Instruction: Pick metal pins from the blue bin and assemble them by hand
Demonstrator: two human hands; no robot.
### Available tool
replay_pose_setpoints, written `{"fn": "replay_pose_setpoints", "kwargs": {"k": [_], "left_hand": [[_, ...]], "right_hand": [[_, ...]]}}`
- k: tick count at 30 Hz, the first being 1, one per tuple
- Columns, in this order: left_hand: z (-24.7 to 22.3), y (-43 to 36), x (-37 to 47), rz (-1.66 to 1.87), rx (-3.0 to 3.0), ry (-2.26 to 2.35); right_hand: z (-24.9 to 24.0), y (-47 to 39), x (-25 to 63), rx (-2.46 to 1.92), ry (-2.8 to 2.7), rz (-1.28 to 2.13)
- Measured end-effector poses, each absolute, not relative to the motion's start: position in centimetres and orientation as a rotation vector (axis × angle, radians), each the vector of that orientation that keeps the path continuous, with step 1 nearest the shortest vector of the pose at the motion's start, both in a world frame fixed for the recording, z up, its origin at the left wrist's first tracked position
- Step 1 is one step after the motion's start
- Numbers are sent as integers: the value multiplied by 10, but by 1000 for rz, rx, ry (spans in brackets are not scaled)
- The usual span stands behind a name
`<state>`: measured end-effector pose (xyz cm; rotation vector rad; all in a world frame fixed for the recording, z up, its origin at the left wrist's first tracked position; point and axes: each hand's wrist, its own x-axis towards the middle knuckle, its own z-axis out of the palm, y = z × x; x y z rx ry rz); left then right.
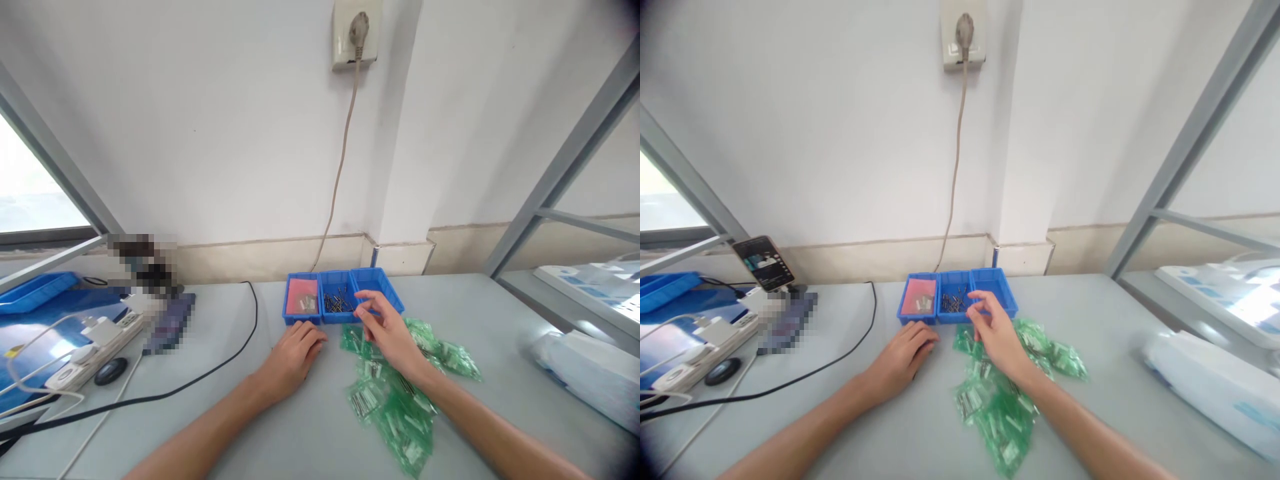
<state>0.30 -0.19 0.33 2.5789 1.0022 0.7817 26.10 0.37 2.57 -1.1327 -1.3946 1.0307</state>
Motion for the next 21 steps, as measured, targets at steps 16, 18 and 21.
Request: {"fn": "replay_pose_setpoints", "kwargs": {"k": [16, 18, 21], "left_hand": [[8, -37, -37, 503, 2787, 1251], [2, -34, -41, 535, 2734, 1248], [0, -31, -41, 530, 2664, 1221]], "right_hand": [[20, -8, 257, -1204, -1893, 772], [19, -8, 256, -1199, -1906, 763], [17, -7, 256, -1214, -1930, 729]]}}
